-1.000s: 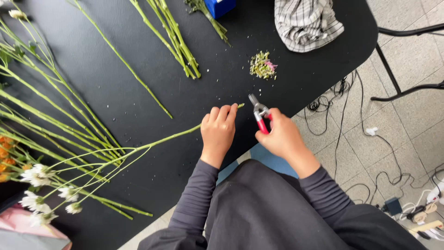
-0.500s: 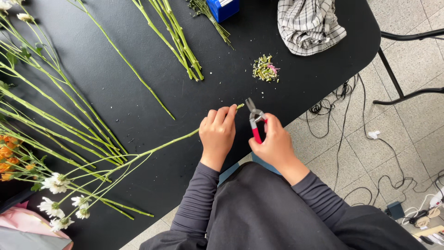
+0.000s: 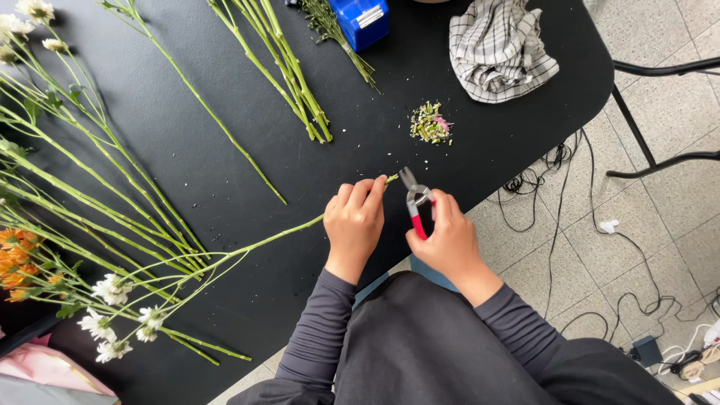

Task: The person strips leaves and small buds from flower stems by hand and using a cloth, then trims the ends of the stems with shears.

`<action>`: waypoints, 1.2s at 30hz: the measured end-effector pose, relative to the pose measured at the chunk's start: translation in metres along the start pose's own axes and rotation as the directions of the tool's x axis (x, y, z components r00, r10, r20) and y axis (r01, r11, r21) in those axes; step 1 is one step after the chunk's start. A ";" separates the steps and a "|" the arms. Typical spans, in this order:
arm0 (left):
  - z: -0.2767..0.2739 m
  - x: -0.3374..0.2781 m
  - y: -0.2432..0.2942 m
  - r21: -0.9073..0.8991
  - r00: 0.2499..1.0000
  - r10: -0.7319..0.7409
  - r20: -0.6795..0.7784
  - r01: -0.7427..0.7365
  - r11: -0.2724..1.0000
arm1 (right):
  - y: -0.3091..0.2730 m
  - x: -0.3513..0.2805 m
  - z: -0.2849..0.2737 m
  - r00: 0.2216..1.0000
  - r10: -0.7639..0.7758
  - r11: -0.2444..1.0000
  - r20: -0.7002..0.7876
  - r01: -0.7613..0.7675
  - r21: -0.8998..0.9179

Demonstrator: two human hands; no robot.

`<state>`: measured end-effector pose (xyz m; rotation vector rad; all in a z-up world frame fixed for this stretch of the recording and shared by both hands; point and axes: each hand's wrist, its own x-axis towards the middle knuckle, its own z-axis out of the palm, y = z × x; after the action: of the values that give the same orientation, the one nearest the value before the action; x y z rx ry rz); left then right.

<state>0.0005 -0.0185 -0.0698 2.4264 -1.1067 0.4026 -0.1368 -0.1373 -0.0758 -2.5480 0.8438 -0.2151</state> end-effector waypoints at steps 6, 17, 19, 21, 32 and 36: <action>0.000 0.002 -0.004 -0.065 0.993 0.101 0.058 -0.097 0.993 | 0.004 0.010 0.003 0.993 0.107 0.994 0.042 -0.108 0.012; -0.011 -0.015 -0.116 -0.070 0.811 0.490 0.319 -0.495 0.866 | 0.029 0.007 0.009 0.981 0.154 0.988 0.121 -0.151 -0.036; -0.013 -0.013 -0.143 -0.067 0.775 0.525 0.352 -0.538 0.840 | 0.026 0.007 0.011 0.979 0.153 0.988 0.132 -0.149 -0.038; -0.009 -0.014 -0.169 -0.085 0.721 0.592 0.360 -0.606 0.791 | 0.021 0.005 0.014 0.972 0.180 0.983 0.148 -0.172 -0.067; 0.003 0.003 -0.277 -0.075 0.522 0.758 0.392 -0.802 0.592 | -0.032 0.005 0.020 0.852 0.377 0.926 0.363 -0.339 -0.166; 0.014 0.000 -0.289 -0.089 0.501 0.821 0.274 -0.837 0.540 | -0.054 -0.006 0.028 0.828 0.418 0.909 0.375 -0.374 -0.185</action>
<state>0.2234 0.1427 -0.1602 1.8242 -2.4337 0.3586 -0.1050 -0.0849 -0.0756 -2.3076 1.2040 0.4893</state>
